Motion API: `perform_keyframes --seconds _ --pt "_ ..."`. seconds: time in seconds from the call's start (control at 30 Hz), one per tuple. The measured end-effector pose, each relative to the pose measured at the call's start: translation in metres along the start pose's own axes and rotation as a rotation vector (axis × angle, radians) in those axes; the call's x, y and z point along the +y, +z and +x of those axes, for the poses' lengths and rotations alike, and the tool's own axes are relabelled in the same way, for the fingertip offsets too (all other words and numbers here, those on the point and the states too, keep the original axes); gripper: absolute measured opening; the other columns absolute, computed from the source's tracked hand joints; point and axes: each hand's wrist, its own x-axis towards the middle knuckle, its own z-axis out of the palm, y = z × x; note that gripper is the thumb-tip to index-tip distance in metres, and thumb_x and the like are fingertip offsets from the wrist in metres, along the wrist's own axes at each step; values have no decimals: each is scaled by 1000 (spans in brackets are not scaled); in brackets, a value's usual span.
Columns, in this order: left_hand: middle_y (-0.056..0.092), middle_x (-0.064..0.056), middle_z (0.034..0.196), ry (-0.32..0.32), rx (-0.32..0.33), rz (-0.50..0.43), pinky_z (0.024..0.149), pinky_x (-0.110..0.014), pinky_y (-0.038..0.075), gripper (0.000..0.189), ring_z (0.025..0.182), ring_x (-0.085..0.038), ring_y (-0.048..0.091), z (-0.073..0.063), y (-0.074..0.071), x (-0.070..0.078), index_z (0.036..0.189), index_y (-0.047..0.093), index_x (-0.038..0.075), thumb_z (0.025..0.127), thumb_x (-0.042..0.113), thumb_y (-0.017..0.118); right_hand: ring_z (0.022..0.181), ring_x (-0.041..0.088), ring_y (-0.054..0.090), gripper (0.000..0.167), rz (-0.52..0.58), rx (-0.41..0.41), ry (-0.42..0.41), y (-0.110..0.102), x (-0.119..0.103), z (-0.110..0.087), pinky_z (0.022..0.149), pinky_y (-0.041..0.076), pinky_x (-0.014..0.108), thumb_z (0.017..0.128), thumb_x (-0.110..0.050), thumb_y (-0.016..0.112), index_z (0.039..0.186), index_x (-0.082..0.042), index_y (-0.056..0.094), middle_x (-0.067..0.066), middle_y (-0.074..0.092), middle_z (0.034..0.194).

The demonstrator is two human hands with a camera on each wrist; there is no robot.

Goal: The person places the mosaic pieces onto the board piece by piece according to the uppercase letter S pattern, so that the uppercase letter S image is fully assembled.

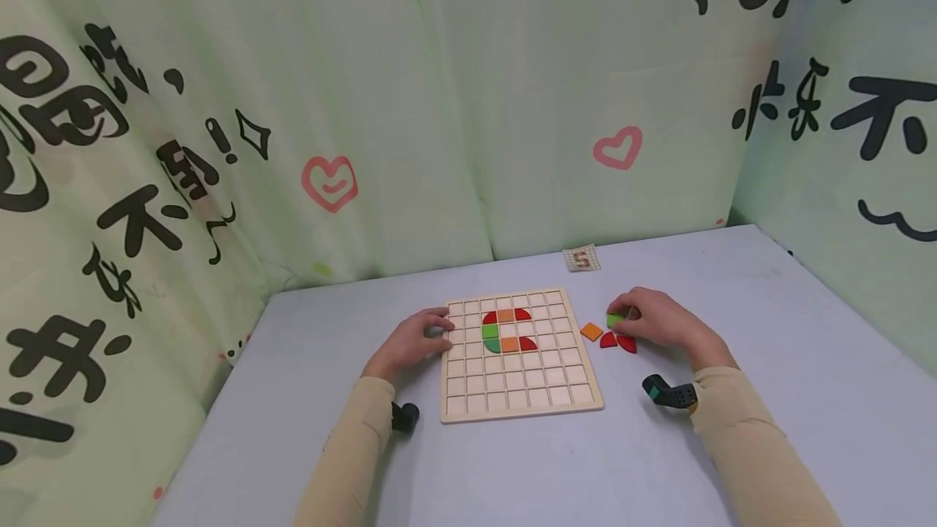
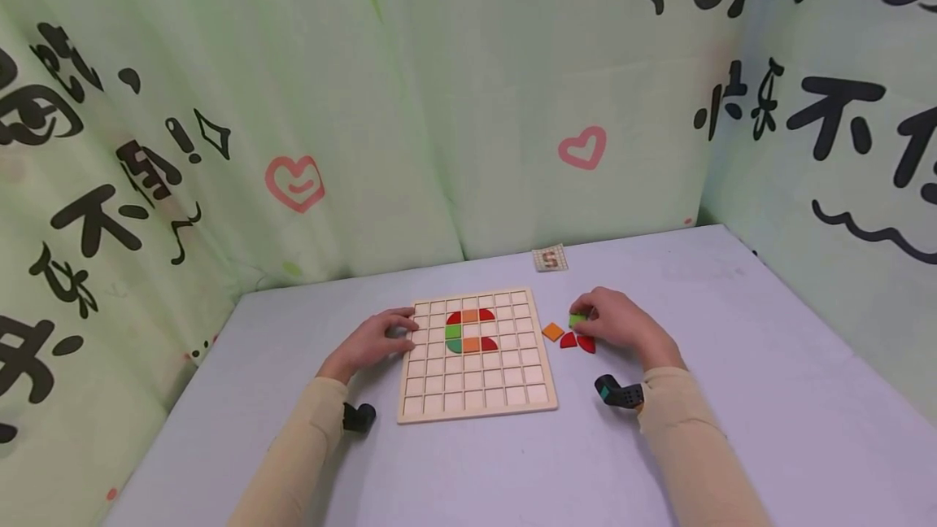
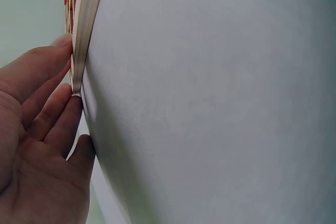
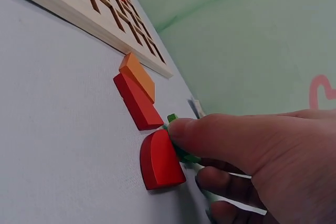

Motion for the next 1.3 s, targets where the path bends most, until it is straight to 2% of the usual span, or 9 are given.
perform_keyframes --seconds 0.23,0.43,0.8,0.97,1.3 --pt "47 0 148 9 3 10 117 -47 25 25 143 -28 31 1 -2 -2 111 71 13 86 17 74 95 26 57 31 -1 55 -57 -2 -10 2 86 52 46 89 -16 68 116 0 65 11 62 107" --pt "47 0 148 1 2 5 117 -47 24 25 144 -27 30 0 -3 -1 111 71 14 87 17 74 93 23 58 30 41 69 -107 -1 -30 3 83 53 41 90 -16 68 115 0 66 9 64 105" --pt "46 1 149 -10 -8 9 117 -47 24 26 144 -26 30 1 -1 -1 112 72 14 87 19 74 95 22 58 34 47 23 -136 3 -62 4 83 53 39 90 -18 70 118 0 64 8 64 104" --pt "47 1 148 -4 -9 8 117 -46 25 26 144 -26 30 2 -1 -2 112 72 14 87 18 74 91 20 57 32 52 -4 -165 8 -77 4 76 53 34 90 -18 70 117 -1 65 5 64 101" --pt "47 1 148 -1 -10 6 117 -47 25 26 144 -26 30 1 -2 -1 112 71 13 87 18 73 87 16 57 22 -11 -89 -265 34 -99 9 81 52 33 88 -14 72 107 -5 70 0 63 98"
